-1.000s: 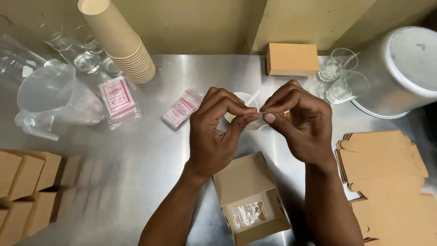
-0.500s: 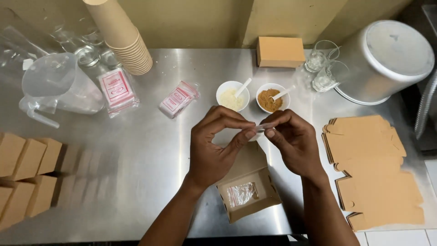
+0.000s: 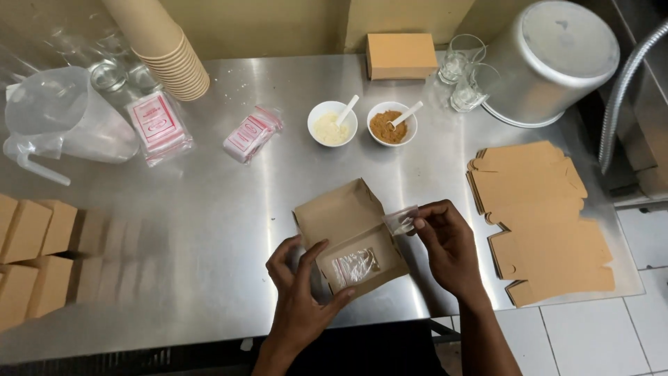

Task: The person scoops a white powder into a small plastic bag, seals it, and places it inside a cardboard box. They then close the box and begin folding a flat cardboard piece into a box shape.

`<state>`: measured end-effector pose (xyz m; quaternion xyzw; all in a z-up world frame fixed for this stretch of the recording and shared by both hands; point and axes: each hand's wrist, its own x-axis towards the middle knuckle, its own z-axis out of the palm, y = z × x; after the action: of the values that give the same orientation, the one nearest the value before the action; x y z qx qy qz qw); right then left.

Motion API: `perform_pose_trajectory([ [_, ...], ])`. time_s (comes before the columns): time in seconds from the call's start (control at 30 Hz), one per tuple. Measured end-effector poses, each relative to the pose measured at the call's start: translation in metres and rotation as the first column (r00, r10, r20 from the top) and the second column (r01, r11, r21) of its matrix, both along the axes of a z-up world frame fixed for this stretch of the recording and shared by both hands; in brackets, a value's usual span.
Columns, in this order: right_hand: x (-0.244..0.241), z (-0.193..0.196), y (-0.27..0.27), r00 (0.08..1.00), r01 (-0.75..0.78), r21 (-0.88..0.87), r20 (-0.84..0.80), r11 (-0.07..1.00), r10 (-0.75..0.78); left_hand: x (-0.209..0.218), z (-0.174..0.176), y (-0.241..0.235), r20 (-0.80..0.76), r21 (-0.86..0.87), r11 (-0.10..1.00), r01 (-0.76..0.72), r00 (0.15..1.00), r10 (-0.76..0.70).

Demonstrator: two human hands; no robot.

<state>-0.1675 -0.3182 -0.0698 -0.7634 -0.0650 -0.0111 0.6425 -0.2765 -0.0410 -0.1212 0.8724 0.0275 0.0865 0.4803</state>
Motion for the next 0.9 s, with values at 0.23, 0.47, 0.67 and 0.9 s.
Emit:
perform_pose_trajectory([
  [0.23, -0.020, -0.011, 0.003, 1.000, 0.002, -0.084, -0.028, 0.996, -0.004, 0.004, 0.007, 0.005, 0.161, -0.164, 0.981, 0.102, 0.984, -0.076],
  [0.47, -0.035, -0.002, 0.010, 0.999, -0.020, -0.196, 0.040, 0.980, 0.028, 0.011, 0.018, 0.010, 0.179, -0.080, 0.968, 0.238, 0.959, -0.221],
  [0.67, -0.047, 0.023, 0.035, 0.976, -0.101, -0.387, 0.138, 0.917, 0.165, 0.008, 0.020, 0.006, 0.135, -0.031, 0.967, 0.251, 0.960, -0.245],
  [0.9, -0.046, 0.017, 0.038, 0.964, 0.031, -0.391, 0.254, 0.920, 0.076, 0.007, 0.018, 0.006, 0.125, -0.035, 0.977, 0.210, 0.971, -0.204],
])
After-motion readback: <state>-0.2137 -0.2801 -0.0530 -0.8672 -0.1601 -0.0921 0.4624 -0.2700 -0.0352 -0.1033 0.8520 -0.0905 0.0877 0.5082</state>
